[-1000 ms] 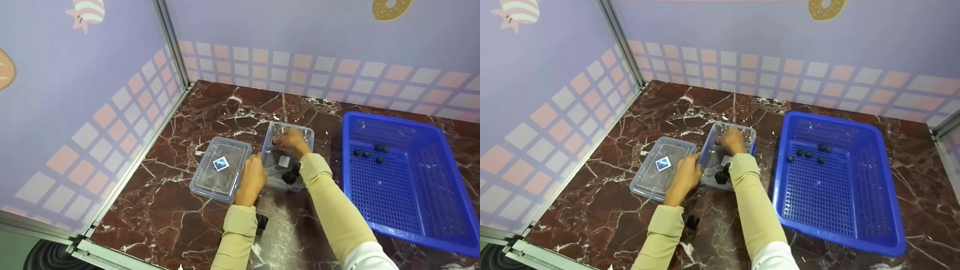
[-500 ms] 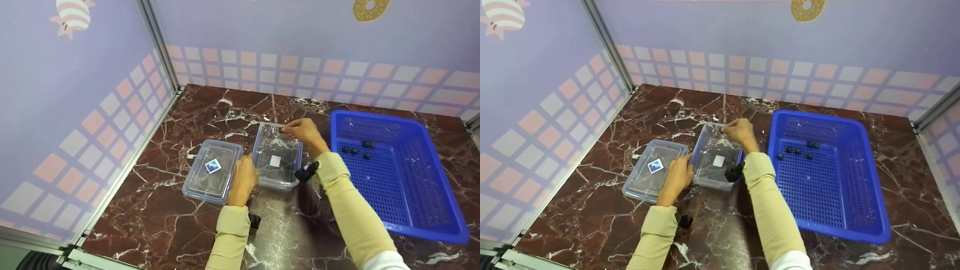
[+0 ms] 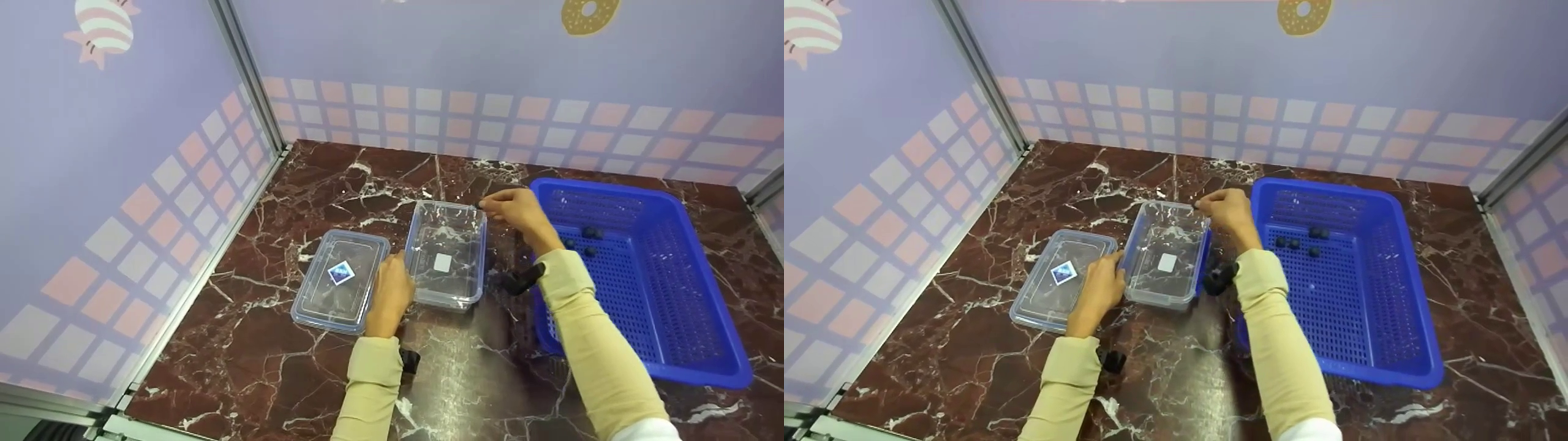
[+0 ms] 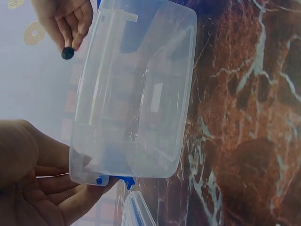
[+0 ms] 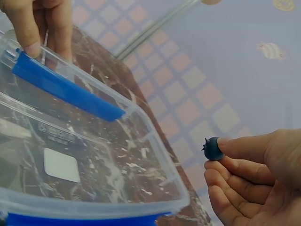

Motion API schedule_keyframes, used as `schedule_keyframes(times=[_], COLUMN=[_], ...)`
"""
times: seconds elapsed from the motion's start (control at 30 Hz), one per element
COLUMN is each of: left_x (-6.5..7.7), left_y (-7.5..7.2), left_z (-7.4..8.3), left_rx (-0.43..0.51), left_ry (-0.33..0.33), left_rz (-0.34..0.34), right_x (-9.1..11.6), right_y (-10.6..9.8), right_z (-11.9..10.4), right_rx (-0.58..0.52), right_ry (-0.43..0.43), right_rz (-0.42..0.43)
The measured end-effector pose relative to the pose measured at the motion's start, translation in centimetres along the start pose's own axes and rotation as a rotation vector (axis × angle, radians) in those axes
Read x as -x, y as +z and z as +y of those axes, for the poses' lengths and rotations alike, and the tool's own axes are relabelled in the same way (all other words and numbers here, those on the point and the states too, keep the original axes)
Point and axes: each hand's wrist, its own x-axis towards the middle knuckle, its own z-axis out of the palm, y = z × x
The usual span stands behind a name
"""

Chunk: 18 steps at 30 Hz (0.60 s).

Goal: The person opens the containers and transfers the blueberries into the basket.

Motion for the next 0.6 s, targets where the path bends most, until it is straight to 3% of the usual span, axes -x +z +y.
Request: schedule_keyframes(times=[0.1,0.37,0.6], left_x=[-0.1,0.0,-0.1], left_y=[-0.1,0.0,0.0], left_z=[0.0,-0.1,-0.1], left_rx=[-0.004,-0.005,-0.005], left_ry=[0.007,0.016,0.026], left_rz=[0.010,0.019,0.019], right_x=[0.0,0.5,1.0], right_y=[-1.4,-6.1,-9.9], right_z=[0.2,1.6,3.8], right_rx=[-0.022,-0.273,-0.385], right_ry=[0.002,0.050,0.130], right_rz=[0.003,0.030,0.029])
